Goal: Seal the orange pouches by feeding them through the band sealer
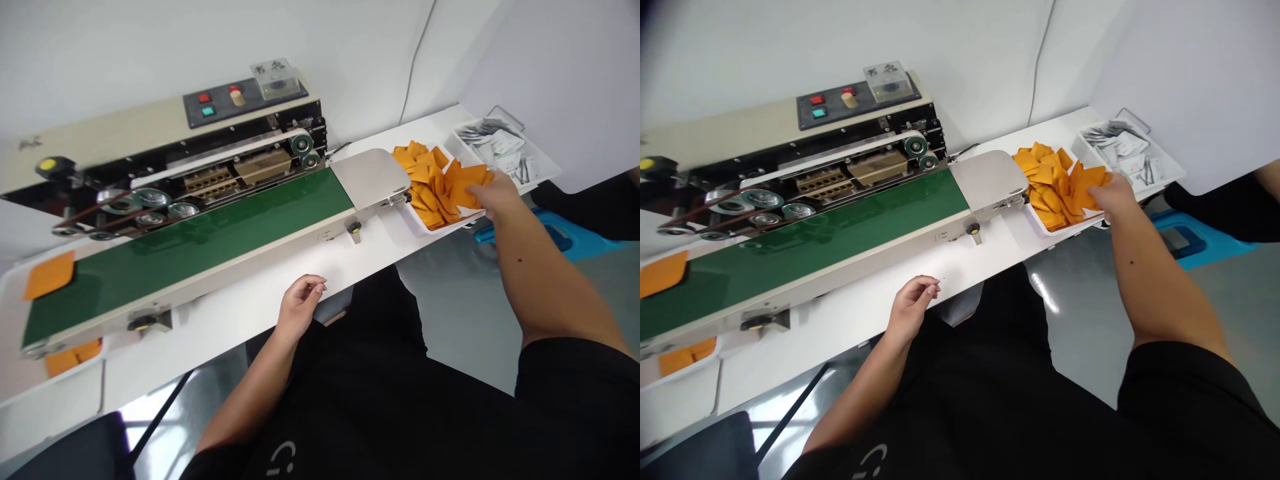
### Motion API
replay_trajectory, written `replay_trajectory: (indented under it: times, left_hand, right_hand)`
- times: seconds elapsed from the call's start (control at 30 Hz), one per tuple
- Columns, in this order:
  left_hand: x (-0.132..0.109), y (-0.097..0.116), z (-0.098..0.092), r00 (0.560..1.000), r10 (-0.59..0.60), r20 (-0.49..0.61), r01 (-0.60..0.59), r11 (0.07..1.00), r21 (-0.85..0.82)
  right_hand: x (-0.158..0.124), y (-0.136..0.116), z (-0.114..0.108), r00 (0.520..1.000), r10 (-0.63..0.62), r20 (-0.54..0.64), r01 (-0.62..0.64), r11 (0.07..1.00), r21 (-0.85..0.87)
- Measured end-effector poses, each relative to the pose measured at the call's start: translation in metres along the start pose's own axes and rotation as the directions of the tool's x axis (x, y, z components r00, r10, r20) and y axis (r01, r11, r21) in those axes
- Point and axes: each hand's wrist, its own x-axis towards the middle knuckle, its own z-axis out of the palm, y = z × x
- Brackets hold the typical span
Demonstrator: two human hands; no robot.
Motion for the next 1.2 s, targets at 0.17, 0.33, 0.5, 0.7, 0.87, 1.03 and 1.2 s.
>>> replay_trajectory:
  times: [0.17,0.33,0.5,0.7,0.87,1.03,1.2]
  left_hand:
    - [0.01,-0.003,0.015,0.999,-0.036,0.029,0.037,0.998,-0.047]
    - [0.018,0.008,0.051,0.997,-0.003,0.072,0.023,0.96,-0.279]
    - [0.015,0.01,0.081,0.998,-0.058,-0.021,0.038,0.842,-0.539]
    - [0.004,-0.014,0.065,0.98,-0.191,-0.056,0.124,0.808,-0.576]
    - [0.001,-0.023,0.048,0.984,-0.144,-0.103,0.077,0.874,-0.48]
    - [0.004,-0.022,0.031,0.991,-0.089,-0.096,0.047,0.926,-0.375]
    - [0.005,-0.027,0.021,0.992,-0.076,-0.099,0.032,0.923,-0.384]
  right_hand:
    - [-0.05,-0.025,0.012,0.992,0.031,0.124,-0.102,0.778,0.62]
    - [-0.183,-0.051,0.061,0.921,-0.204,0.333,-0.147,0.609,0.779]
    - [-0.302,-0.043,0.126,0.837,-0.247,0.489,-0.179,0.72,0.67]
    - [-0.32,-0.036,0.156,0.818,-0.319,0.479,-0.066,0.775,0.629]
    - [-0.302,-0.049,0.155,0.812,-0.391,0.434,0.08,0.811,0.579]
    - [-0.298,-0.062,0.157,0.806,-0.37,0.462,-0.017,0.766,0.642]
    - [-0.294,-0.068,0.158,0.844,-0.28,0.458,-0.12,0.734,0.669]
